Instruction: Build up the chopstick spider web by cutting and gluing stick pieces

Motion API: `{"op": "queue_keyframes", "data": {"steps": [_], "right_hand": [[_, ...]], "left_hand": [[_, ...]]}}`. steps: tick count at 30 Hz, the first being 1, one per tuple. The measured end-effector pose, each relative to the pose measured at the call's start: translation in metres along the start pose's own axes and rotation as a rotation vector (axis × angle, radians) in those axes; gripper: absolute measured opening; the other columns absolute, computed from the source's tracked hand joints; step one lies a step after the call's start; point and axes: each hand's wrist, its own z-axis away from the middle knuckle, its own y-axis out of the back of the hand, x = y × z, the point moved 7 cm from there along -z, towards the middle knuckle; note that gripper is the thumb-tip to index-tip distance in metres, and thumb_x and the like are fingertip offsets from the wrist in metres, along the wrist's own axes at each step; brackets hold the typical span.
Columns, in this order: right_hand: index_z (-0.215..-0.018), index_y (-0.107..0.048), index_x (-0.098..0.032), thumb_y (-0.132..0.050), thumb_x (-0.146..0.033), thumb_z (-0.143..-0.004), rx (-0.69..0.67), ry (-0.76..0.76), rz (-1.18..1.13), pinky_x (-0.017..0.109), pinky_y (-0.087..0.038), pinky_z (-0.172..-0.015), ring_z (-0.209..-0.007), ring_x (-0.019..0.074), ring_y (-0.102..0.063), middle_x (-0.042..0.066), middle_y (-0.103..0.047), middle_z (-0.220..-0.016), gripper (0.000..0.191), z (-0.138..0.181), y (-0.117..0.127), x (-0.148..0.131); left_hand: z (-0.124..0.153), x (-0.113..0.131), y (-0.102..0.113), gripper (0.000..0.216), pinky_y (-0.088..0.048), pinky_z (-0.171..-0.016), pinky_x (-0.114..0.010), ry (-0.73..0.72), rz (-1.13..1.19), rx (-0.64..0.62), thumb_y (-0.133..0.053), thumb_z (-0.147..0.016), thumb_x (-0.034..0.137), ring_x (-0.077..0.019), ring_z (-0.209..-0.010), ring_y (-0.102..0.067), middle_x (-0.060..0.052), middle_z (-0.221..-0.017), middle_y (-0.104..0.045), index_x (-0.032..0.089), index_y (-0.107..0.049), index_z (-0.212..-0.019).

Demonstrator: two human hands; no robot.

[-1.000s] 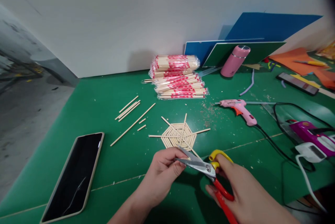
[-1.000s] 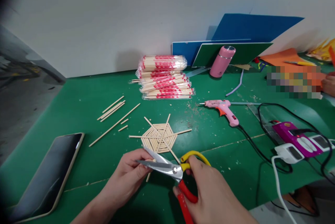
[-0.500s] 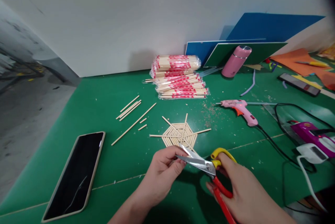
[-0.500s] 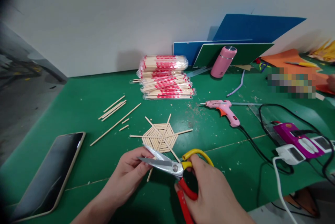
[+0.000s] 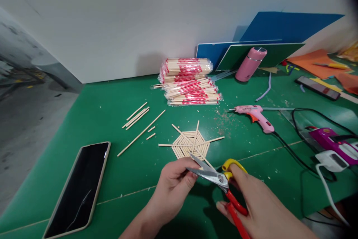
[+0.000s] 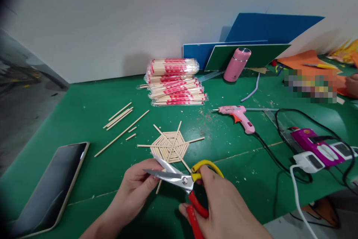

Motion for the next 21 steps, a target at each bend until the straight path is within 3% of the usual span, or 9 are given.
{"op": "queue_keyframes", "data": {"steps": [7,13,21], "right_hand": [[-0.083,-0.037,-0.022,-0.049,-0.03,-0.073,0.008,0.026,0.026,0.026,-0.038,-0.054,-0.063,0.0165,-0.055,0.002,-0.059,-0.075,0.018,-0.0008,-0.0022,0.0006],[-0.085,-0.038,-0.022,-0.049,-0.017,-0.068,0.047,0.041,0.002,0.024,-0.037,-0.055,-0.064,0.016,-0.055,0.001,-0.058,-0.075,0.021,-0.0013,-0.0043,0.0027],[-0.086,-0.04,-0.022,-0.052,-0.015,-0.064,0.072,0.024,-0.001,0.024,-0.036,-0.055,-0.064,0.0154,-0.055,0.001,-0.059,-0.076,0.027,-0.0029,-0.0044,0.0053]], "left_hand": [[0.0011,0.0019,0.0006,0.014,-0.041,-0.058,-0.016,-0.015,-0.085,-0.019,-0.05,-0.079,0.012,-0.0094,-0.063,-0.055,0.0,-0.07,-0.062,0.018,-0.062,-0.077],[0.0005,-0.0005,0.0004,0.014,-0.04,-0.055,-0.018,0.052,-0.112,-0.007,-0.051,-0.079,0.019,-0.0108,-0.06,-0.053,-0.001,-0.066,-0.061,0.017,-0.063,-0.073],[0.0013,-0.0048,0.002,0.015,-0.041,-0.056,-0.019,0.104,-0.057,0.033,-0.054,-0.078,0.025,-0.0115,-0.061,-0.053,-0.002,-0.066,-0.061,0.015,-0.063,-0.071]]}}
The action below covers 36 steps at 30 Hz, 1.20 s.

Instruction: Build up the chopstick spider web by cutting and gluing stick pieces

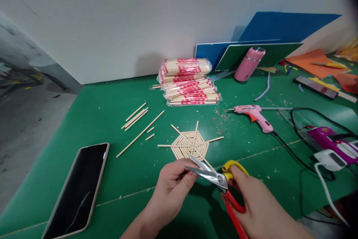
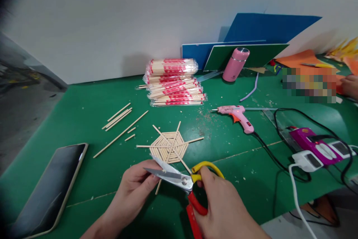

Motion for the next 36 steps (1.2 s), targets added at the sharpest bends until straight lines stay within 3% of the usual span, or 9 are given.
{"op": "queue_keyframes", "data": {"steps": [6,10,15,20,28,36], "right_hand": [[-0.087,-0.04,-0.022,-0.052,-0.017,-0.066,0.053,-0.022,0.014,0.025,-0.038,-0.056,-0.068,0.0172,-0.056,0.002,-0.06,-0.077,0.024,-0.001,0.002,0.003],[-0.083,-0.04,-0.022,-0.053,-0.029,-0.071,0.071,-0.045,0.041,0.025,-0.038,-0.054,-0.067,0.018,-0.057,0.002,-0.06,-0.076,0.019,-0.001,0.007,0.0],[-0.09,-0.041,-0.021,-0.056,-0.042,-0.07,0.065,-0.024,0.075,0.027,-0.038,-0.054,-0.064,0.0177,-0.056,0.003,-0.059,-0.076,0.032,-0.001,0.011,-0.002],[-0.1,-0.037,-0.021,-0.055,-0.044,-0.072,0.039,0.014,0.069,0.028,-0.039,-0.057,-0.069,0.018,-0.055,0.004,-0.058,-0.083,0.041,0.002,0.009,0.005],[-0.093,-0.037,-0.022,-0.056,-0.045,-0.07,-0.023,-0.008,0.06,0.027,-0.039,-0.056,-0.066,0.0165,-0.053,0.001,-0.056,-0.079,0.037,0.004,0.011,0.004],[-0.095,-0.037,-0.023,-0.058,-0.043,-0.068,0.005,0.003,0.02,0.026,-0.039,-0.058,-0.068,0.0157,-0.053,0.001,-0.056,-0.083,0.039,0.002,0.011,0.006]], "left_hand": [[0.0,-0.012,0.002,0.015,-0.041,-0.058,-0.02,0.106,0.089,0.07,-0.06,-0.073,0.03,-0.0122,-0.064,-0.053,-0.002,-0.069,-0.061,0.015,-0.062,-0.072],[0.001,-0.02,0.002,0.016,-0.04,-0.059,-0.02,0.153,0.14,0.084,-0.062,-0.072,0.031,-0.0121,-0.065,-0.052,-0.002,-0.07,-0.061,0.015,-0.063,-0.072],[0.002,-0.022,-0.001,0.016,-0.041,-0.063,-0.022,0.119,0.238,0.034,-0.061,-0.073,0.032,-0.0133,-0.069,-0.053,-0.003,-0.074,-0.062,0.016,-0.065,-0.074],[0.003,-0.025,-0.002,0.021,-0.042,-0.067,-0.026,0.157,0.198,-0.007,-0.06,-0.073,0.036,-0.0158,-0.071,-0.055,-0.005,-0.075,-0.064,0.016,-0.066,-0.074],[0.001,-0.021,-0.002,0.015,-0.042,-0.066,-0.023,0.111,0.199,-0.04,-0.059,-0.075,0.032,-0.0137,-0.07,-0.056,-0.003,-0.076,-0.065,0.019,-0.066,-0.076],[0.0,-0.021,-0.004,0.02,-0.042,-0.065,-0.024,0.136,0.174,-0.043,-0.059,-0.074,0.035,-0.0151,-0.068,-0.054,-0.004,-0.07,-0.062,0.016,-0.067,-0.075]]}}
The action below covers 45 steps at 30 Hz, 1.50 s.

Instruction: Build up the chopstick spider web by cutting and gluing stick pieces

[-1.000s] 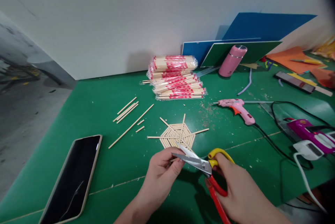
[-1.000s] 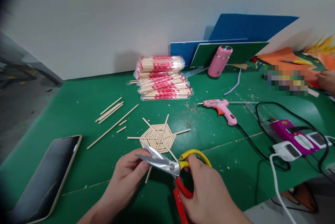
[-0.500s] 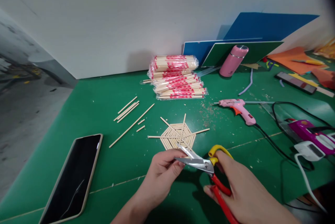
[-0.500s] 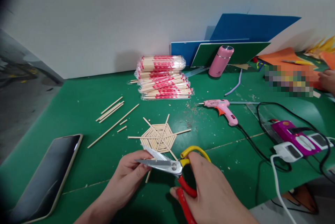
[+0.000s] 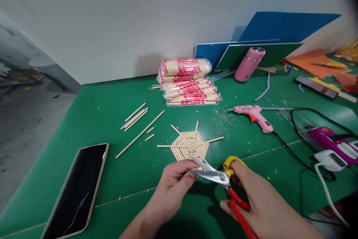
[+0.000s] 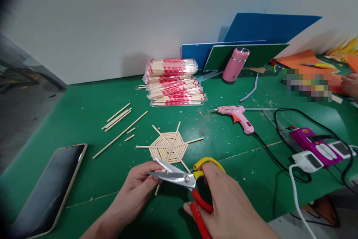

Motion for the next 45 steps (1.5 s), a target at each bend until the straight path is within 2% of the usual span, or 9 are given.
{"op": "queue_keyframes", "data": {"steps": [4,7,15,22,31,37,40,45], "right_hand": [[-0.092,-0.038,-0.023,-0.057,-0.045,-0.068,-0.029,-0.02,0.003,0.026,-0.039,-0.056,-0.065,0.0156,-0.053,0.001,-0.057,-0.079,0.038,-0.001,-0.001,-0.001],[-0.092,-0.038,-0.022,-0.055,-0.047,-0.07,-0.035,-0.012,0.025,0.026,-0.039,-0.055,-0.065,0.0161,-0.054,0.002,-0.057,-0.078,0.037,-0.002,0.001,-0.004],[-0.088,-0.038,-0.021,-0.05,-0.048,-0.073,-0.04,0.002,0.101,0.027,-0.037,-0.052,-0.062,0.0172,-0.053,0.003,-0.058,-0.074,0.034,-0.002,0.004,-0.009],[-0.083,-0.039,-0.022,-0.047,-0.04,-0.076,-0.04,0.01,0.103,0.027,-0.036,-0.054,-0.065,0.0175,-0.055,0.003,-0.058,-0.078,0.021,-0.006,-0.001,-0.008],[-0.084,-0.037,-0.022,-0.048,-0.031,-0.074,-0.062,0.028,0.029,0.025,-0.036,-0.052,-0.062,0.0163,-0.054,0.002,-0.058,-0.076,0.017,-0.005,-0.011,-0.005],[-0.084,-0.036,-0.022,-0.052,-0.02,-0.068,-0.049,0.021,0.011,0.024,-0.037,-0.053,-0.062,0.0157,-0.054,0.001,-0.059,-0.075,0.023,-0.003,-0.015,0.001],[-0.084,-0.036,-0.023,-0.051,-0.029,-0.073,-0.034,0.021,0.005,0.024,-0.038,-0.053,-0.063,0.0161,-0.055,0.002,-0.059,-0.075,0.02,-0.004,-0.013,-0.001],[-0.089,-0.036,-0.022,-0.051,-0.047,-0.073,-0.052,0.022,0.018,0.025,-0.039,-0.051,-0.06,0.0169,-0.056,0.002,-0.059,-0.073,0.033,-0.004,-0.008,-0.007]], "left_hand": [[0.0,0.001,-0.002,0.018,-0.041,-0.064,-0.023,-0.004,0.026,-0.017,-0.058,-0.076,0.034,-0.0131,-0.066,-0.052,-0.002,-0.068,-0.061,0.018,-0.067,-0.074],[0.0,0.0,0.001,0.016,-0.041,-0.064,-0.022,-0.016,0.034,0.016,-0.059,-0.075,0.033,-0.0125,-0.064,-0.052,-0.002,-0.069,-0.061,0.019,-0.067,-0.076],[0.0,0.008,0.004,0.014,-0.041,-0.061,-0.021,-0.054,-0.062,0.039,-0.058,-0.075,0.029,-0.0129,-0.062,-0.053,-0.001,-0.065,-0.062,0.018,-0.067,-0.074],[0.0,0.01,0.002,0.012,-0.039,-0.058,-0.018,-0.064,-0.048,0.025,-0.056,-0.077,0.024,-0.0107,-0.061,-0.05,-0.001,-0.068,-0.062,0.018,-0.066,-0.074],[0.001,0.01,-0.003,0.016,-0.034,-0.055,-0.017,-0.055,-0.031,-0.012,-0.053,-0.079,0.022,-0.0084,-0.059,-0.043,0.001,-0.065,-0.056,0.016,-0.063,-0.069],[0.001,0.008,-0.002,0.015,-0.033,-0.054,-0.018,-0.043,-0.024,-0.001,-0.052,-0.08,0.023,-0.0083,-0.057,-0.041,0.001,-0.066,-0.055,0.017,-0.063,-0.072],[0.001,0.009,-0.003,0.014,-0.033,-0.055,-0.018,-0.045,-0.028,-0.013,-0.052,-0.08,0.023,-0.0091,-0.06,-0.043,0.001,-0.067,-0.056,0.018,-0.064,-0.074],[0.001,0.011,-0.006,0.019,-0.034,-0.055,-0.019,-0.046,-0.048,-0.068,-0.052,-0.08,0.024,-0.0082,-0.055,-0.041,0.001,-0.062,-0.055,0.016,-0.062,-0.066]]}}
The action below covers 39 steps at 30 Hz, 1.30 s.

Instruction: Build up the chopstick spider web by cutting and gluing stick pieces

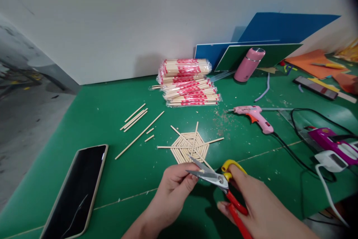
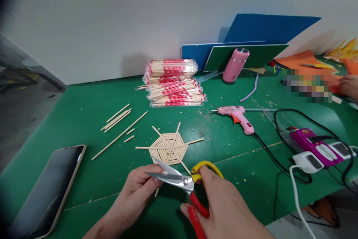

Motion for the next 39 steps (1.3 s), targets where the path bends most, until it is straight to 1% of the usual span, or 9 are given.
{"op": "queue_keyframes", "data": {"steps": [3,9,14,18,23,26,30,35,39], "right_hand": [[-0.085,-0.037,-0.023,-0.05,-0.045,-0.073,-0.017,0.001,-0.014,0.025,-0.039,-0.051,-0.061,0.0165,-0.056,0.002,-0.059,-0.073,0.029,0.001,0.0,-0.001],[-0.085,-0.037,-0.023,-0.048,-0.032,-0.074,-0.047,-0.023,-0.059,0.024,-0.039,-0.054,-0.063,0.0162,-0.056,0.002,-0.06,-0.076,0.018,0.002,-0.005,0.001],[-0.084,-0.038,-0.022,-0.051,-0.024,-0.068,-0.057,-0.062,-0.073,0.022,-0.038,-0.054,-0.062,0.0151,-0.055,0.002,-0.06,-0.076,0.021,0.002,-0.007,0.006],[-0.085,-0.038,-0.022,-0.053,-0.02,-0.066,-0.056,-0.066,-0.123,0.021,-0.037,-0.055,-0.064,0.0144,-0.055,0.001,-0.06,-0.077,0.024,0.002,-0.011,0.01],[-0.082,-0.039,-0.022,-0.054,-0.019,-0.066,-0.05,-0.064,-0.156,0.02,-0.037,-0.054,-0.063,0.0132,-0.055,0.0,-0.06,-0.075,0.022,0.002,-0.013,0.014],[-0.085,-0.039,-0.022,-0.053,-0.029,-0.071,-0.029,-0.05,-0.139,0.022,-0.039,-0.055,-0.065,0.015,-0.057,0.002,-0.06,-0.077,0.021,0.005,-0.008,0.009],[-0.088,-0.038,-0.023,-0.052,-0.04,-0.071,-0.021,-0.031,-0.079,0.025,-0.04,-0.052,-0.061,0.0171,-0.056,0.002,-0.06,-0.074,0.028,0.007,0.0,0.002],[-0.084,-0.038,-0.022,-0.05,-0.03,-0.07,-0.011,-0.01,-0.101,0.025,-0.042,-0.054,-0.063,0.0172,-0.057,0.003,-0.061,-0.074,0.02,0.006,-0.004,-0.001],[-0.08,-0.039,-0.022,-0.048,-0.022,-0.068,-0.065,0.055,-0.159,0.022,-0.041,-0.049,-0.055,0.015,-0.055,0.001,-0.059,-0.065,0.016,0.007,-0.011,-0.003]], "left_hand": [[0.0,-0.001,0.001,0.019,-0.033,-0.054,-0.019,0.01,0.001,0.001,-0.053,-0.079,0.026,-0.0084,-0.054,-0.04,0.001,-0.06,-0.054,0.016,-0.063,-0.067],[0.0,-0.005,0.002,0.022,-0.033,-0.053,-0.02,0.027,0.018,-0.008,-0.053,-0.079,0.032,-0.0101,-0.058,-0.044,-0.002,-0.066,-0.058,0.015,-0.064,-0.069],[-0.001,-0.003,0.001,0.021,-0.034,-0.055,-0.02,0.013,0.026,-0.019,-0.053,-0.079,0.03,-0.0095,-0.057,-0.044,-0.001,-0.067,-0.059,0.016,-0.064,-0.068],[-0.001,-0.002,0.002,0.02,-0.034,-0.055,-0.02,0.011,0.011,0.004,-0.053,-0.079,0.03,-0.0101,-0.058,-0.045,-0.001,-0.065,-0.057,0.016,-0.065,-0.071],[-0.002,-0.002,0.002,0.023,-0.036,-0.055,-0.02,0.033,-0.002,0.011,-0.055,-0.078,0.032,-0.0098,-0.056,-0.044,-0.002,-0.063,-0.057,0.014,-0.063,-0.065],[-0.002,-0.002,0.0,0.022,-0.036,-0.053,-0.02,0.051,-0.007,-0.001,-0.056,-0.076,0.034,-0.0097,-0.054,-0.042,-0.001,-0.058,-0.053,0.015,-0.065,-0.068],[-0.002,-0.002,-0.003,0.02,-0.036,-0.053,-0.019,0.042,0.003,-0.054,-0.056,-0.076,0.032,-0.0091,-0.052,-0.04,0.001,-0.054,-0.049,0.017,-0.066,-0.068],[-0.001,-0.003,-0.006,0.021,-0.038,-0.056,-0.021,0.066,0.006,-0.057,-0.057,-0.076,0.033,-0.0106,-0.054,-0.044,0.0,-0.054,-0.051,0.016,-0.066,-0.068],[0.003,-0.01,-0.02,0.025,-0.039,-0.059,-0.023,0.135,0.013,-0.153,-0.057,-0.074,0.038,-0.0135,-0.06,-0.048,-0.003,-0.061,-0.057,0.015,-0.066,-0.071]]}}
